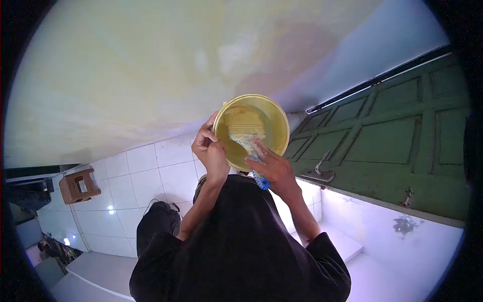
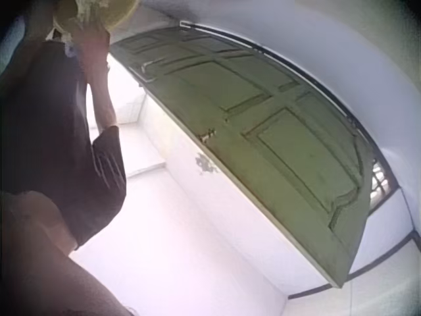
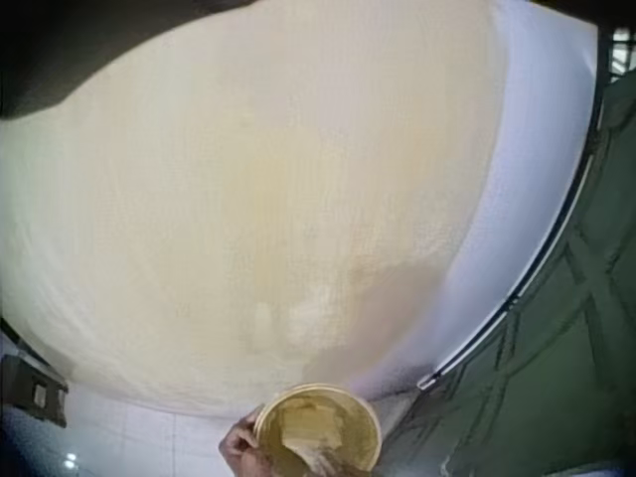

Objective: The person paints a wall using a brush. They dip the brush into a yellow paint bucket and apply the paint to a wall surface in broad strokes.

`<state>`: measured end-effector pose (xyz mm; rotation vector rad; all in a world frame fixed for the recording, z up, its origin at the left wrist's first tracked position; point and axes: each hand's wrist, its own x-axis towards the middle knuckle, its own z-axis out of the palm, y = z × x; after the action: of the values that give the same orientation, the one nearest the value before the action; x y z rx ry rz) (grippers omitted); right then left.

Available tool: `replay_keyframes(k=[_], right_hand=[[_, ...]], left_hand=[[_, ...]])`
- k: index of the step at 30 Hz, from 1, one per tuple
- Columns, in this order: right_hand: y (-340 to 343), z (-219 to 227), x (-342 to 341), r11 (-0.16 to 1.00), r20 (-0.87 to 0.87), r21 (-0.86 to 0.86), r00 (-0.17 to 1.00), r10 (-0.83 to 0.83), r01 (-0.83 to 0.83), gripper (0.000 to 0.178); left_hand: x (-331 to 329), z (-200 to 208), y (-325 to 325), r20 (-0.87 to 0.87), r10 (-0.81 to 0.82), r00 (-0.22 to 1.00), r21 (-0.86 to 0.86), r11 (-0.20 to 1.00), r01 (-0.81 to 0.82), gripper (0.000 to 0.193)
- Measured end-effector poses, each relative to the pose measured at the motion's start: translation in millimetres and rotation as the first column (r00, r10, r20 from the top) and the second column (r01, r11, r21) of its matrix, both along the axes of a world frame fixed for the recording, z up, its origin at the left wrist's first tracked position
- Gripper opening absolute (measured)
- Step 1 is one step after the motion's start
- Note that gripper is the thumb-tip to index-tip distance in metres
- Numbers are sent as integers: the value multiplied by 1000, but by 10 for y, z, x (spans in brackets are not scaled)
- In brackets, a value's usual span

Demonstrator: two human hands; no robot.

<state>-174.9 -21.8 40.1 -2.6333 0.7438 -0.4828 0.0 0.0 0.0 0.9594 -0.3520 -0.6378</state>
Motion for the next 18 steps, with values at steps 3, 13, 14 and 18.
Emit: replay_keyframes(k=[3, 13, 14, 18], right_hand=[[-50, 85, -62, 997, 7, -65, 999, 51, -50, 27], [-196, 157, -82, 982, -8, -152, 993, 117, -116, 21], [-191, 152, -83, 981, 12, -154, 993, 118, -114, 21], [-153, 179, -68, 990, -25, -107, 996, 85, -87, 22]], left_hand=[[-78, 5, -14, -50, 8, 999, 1, 1000, -8, 23], [-51, 86, 16, -66, -95, 993, -26, 995, 94, 23], [-47, 99, 16, -58, -99, 993, -20, 995, 98, 22], [-30, 148, 31, -34, -145, 989, -80, 987, 142, 22]])
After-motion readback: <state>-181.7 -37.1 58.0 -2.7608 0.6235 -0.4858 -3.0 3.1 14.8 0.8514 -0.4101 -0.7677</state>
